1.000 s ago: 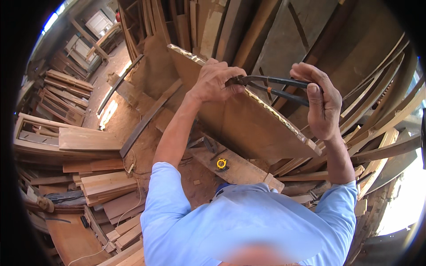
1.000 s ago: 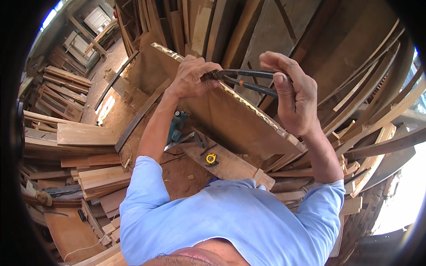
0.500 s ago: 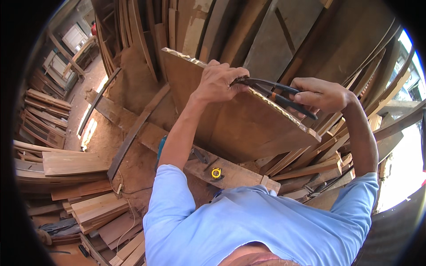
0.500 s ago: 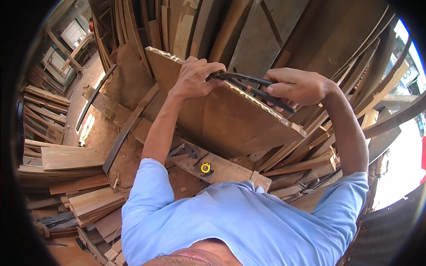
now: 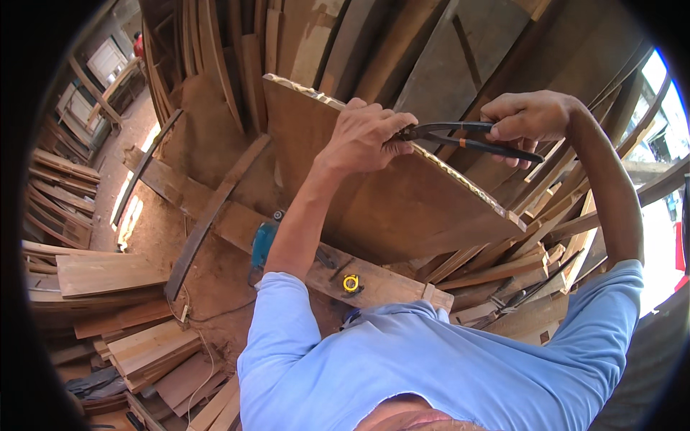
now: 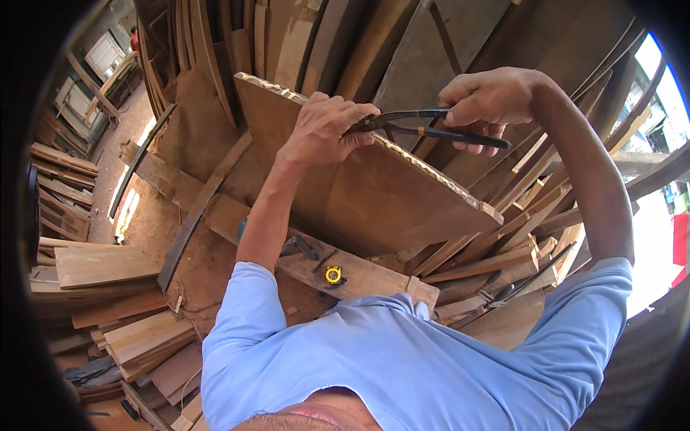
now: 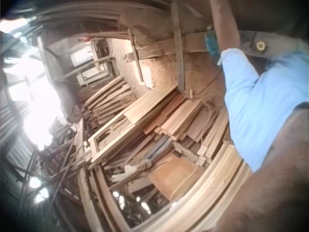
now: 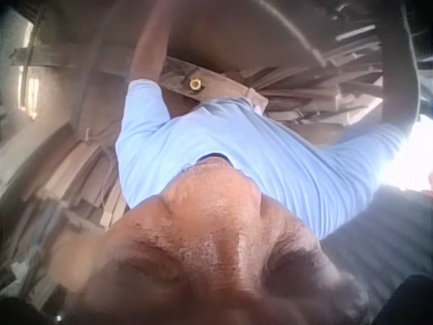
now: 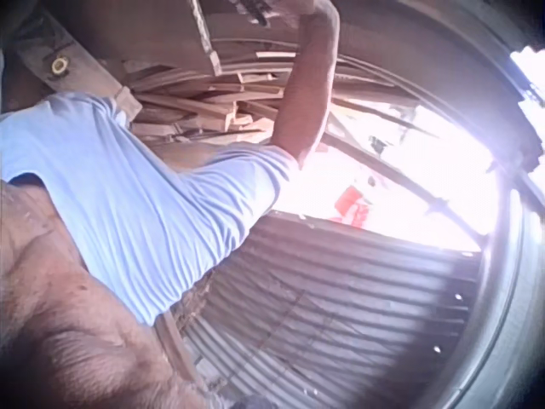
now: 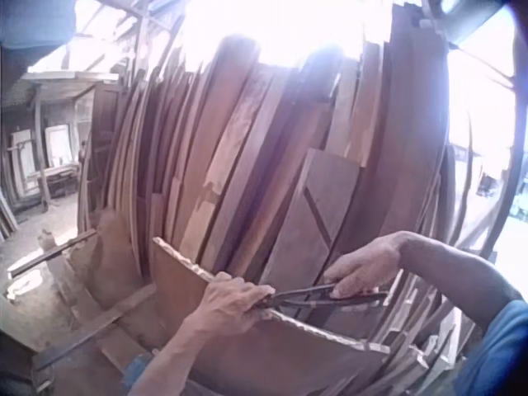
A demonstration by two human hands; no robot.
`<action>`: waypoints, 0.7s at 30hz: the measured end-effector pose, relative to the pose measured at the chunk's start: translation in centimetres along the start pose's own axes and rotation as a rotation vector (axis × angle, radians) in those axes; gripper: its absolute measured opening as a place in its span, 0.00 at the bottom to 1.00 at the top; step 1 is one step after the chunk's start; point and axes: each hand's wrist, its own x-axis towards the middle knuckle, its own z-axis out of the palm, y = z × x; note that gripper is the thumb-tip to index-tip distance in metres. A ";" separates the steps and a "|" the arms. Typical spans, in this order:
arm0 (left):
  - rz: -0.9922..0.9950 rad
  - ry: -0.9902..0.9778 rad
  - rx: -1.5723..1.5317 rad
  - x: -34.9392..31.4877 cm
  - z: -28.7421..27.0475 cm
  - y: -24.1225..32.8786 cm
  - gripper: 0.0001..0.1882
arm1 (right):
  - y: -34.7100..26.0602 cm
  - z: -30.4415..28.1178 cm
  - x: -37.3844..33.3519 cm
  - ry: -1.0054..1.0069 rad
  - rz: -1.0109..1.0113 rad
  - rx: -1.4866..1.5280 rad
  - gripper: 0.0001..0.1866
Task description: The person uses a pair of pliers to remove small staples from the edge of a curved wood panel, then picks up and moves the panel among other wooden boards.
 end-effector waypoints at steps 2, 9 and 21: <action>-0.007 0.021 -0.006 -0.1 0.3 -0.2 0.24 | 1.0 0.5 0.8 -0.014 -0.063 -0.122 0.12; -0.017 -0.015 0.067 -0.4 -1.6 1.2 0.22 | 5.4 1.1 2.6 -0.139 -0.197 0.056 0.08; -0.013 0.013 0.094 -0.6 -2.3 2.1 0.22 | 9.6 6.7 2.8 -0.034 -0.402 0.156 0.04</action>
